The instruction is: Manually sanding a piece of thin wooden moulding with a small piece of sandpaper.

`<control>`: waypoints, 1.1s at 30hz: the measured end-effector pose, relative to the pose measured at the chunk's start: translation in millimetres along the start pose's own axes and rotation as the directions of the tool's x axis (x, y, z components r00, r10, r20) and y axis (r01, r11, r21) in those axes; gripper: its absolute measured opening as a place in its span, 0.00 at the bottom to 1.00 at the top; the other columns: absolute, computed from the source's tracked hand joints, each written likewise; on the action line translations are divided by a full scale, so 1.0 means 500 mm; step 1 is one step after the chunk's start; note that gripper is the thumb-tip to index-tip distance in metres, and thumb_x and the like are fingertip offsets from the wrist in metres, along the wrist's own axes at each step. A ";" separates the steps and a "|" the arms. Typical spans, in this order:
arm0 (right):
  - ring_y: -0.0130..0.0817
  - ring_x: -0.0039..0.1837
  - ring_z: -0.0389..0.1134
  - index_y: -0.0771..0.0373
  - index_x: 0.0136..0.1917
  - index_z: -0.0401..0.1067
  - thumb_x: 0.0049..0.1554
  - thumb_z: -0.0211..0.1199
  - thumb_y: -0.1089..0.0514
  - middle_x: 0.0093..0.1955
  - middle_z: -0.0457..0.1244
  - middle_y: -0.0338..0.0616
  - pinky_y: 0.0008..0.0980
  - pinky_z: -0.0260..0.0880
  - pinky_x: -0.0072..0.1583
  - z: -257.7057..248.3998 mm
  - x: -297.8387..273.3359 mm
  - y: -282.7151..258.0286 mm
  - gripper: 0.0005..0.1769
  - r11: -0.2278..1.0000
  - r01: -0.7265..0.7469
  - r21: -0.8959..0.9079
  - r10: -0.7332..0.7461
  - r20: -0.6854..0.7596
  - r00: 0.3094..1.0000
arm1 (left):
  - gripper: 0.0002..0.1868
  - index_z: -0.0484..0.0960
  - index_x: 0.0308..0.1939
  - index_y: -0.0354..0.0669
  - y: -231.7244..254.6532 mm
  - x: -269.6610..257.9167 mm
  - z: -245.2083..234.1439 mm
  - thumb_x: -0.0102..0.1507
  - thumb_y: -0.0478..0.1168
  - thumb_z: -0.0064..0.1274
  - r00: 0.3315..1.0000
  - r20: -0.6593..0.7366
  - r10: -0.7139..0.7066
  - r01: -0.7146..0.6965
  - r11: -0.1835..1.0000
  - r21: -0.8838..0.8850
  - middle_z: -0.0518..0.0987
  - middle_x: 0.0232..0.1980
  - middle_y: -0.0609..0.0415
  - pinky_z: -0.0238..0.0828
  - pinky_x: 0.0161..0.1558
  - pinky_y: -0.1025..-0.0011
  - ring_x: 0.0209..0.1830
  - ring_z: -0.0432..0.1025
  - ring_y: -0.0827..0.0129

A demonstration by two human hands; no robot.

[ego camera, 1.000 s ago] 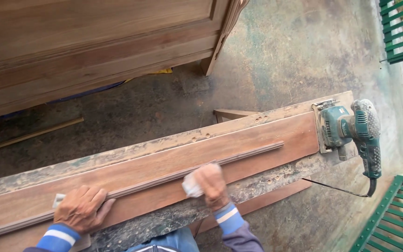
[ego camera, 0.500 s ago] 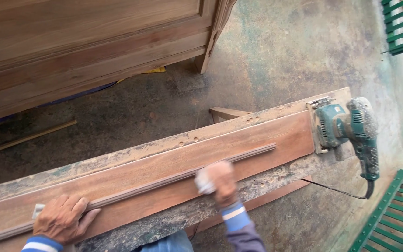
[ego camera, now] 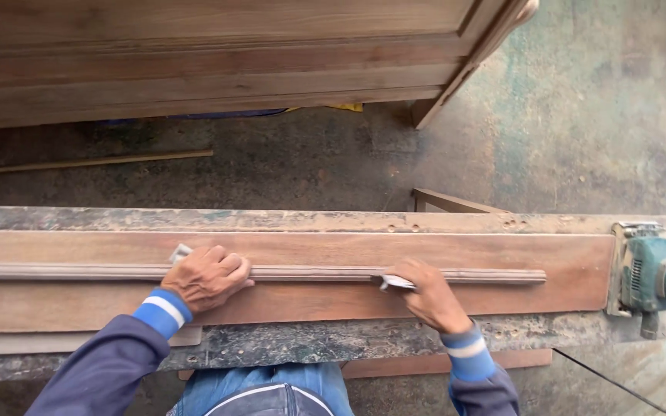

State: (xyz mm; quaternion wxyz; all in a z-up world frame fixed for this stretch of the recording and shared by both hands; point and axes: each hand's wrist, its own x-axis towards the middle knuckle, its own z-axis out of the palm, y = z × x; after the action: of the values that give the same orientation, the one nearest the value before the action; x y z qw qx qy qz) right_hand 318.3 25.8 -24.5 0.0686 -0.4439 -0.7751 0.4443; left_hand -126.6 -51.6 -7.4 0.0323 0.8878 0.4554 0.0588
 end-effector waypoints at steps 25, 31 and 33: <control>0.51 0.49 0.66 0.59 0.45 0.74 0.34 0.65 0.70 0.42 0.63 0.48 0.46 0.68 0.45 -0.014 0.065 -0.166 0.22 0.866 0.161 -0.473 -0.169 0.026 0.985 | 0.18 0.76 0.35 0.47 -0.002 -0.011 0.010 0.65 0.56 0.52 0.998 -0.006 -0.061 0.061 0.996 -0.068 0.74 0.33 0.54 0.70 0.33 0.65 0.33 0.71 0.63; 0.37 0.40 0.65 0.59 0.44 0.74 0.37 0.65 0.73 0.40 0.64 0.42 0.40 0.66 0.39 0.094 0.123 -0.150 0.20 0.845 0.211 -0.491 -0.209 0.059 0.976 | 0.19 0.75 0.31 0.47 0.000 -0.013 0.012 0.65 0.57 0.52 0.997 -0.033 -0.073 0.069 0.991 -0.111 0.74 0.34 0.54 0.70 0.36 0.66 0.34 0.70 0.64; 0.36 0.39 0.63 0.61 0.42 0.71 0.37 0.70 0.69 0.40 0.62 0.43 0.38 0.66 0.40 0.149 0.166 -0.208 0.18 0.840 0.270 -0.470 -0.251 0.104 0.962 | 0.19 0.75 0.32 0.47 0.000 -0.011 0.018 0.65 0.58 0.52 0.999 -0.026 -0.046 0.043 0.994 -0.100 0.73 0.32 0.55 0.69 0.35 0.66 0.33 0.70 0.64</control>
State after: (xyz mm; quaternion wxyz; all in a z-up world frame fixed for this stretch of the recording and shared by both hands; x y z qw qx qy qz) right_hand 166.0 19.4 -14.9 0.0012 -0.3288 -0.9152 0.2331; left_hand -128.6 -55.9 -16.8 0.0712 0.8738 0.4718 0.0934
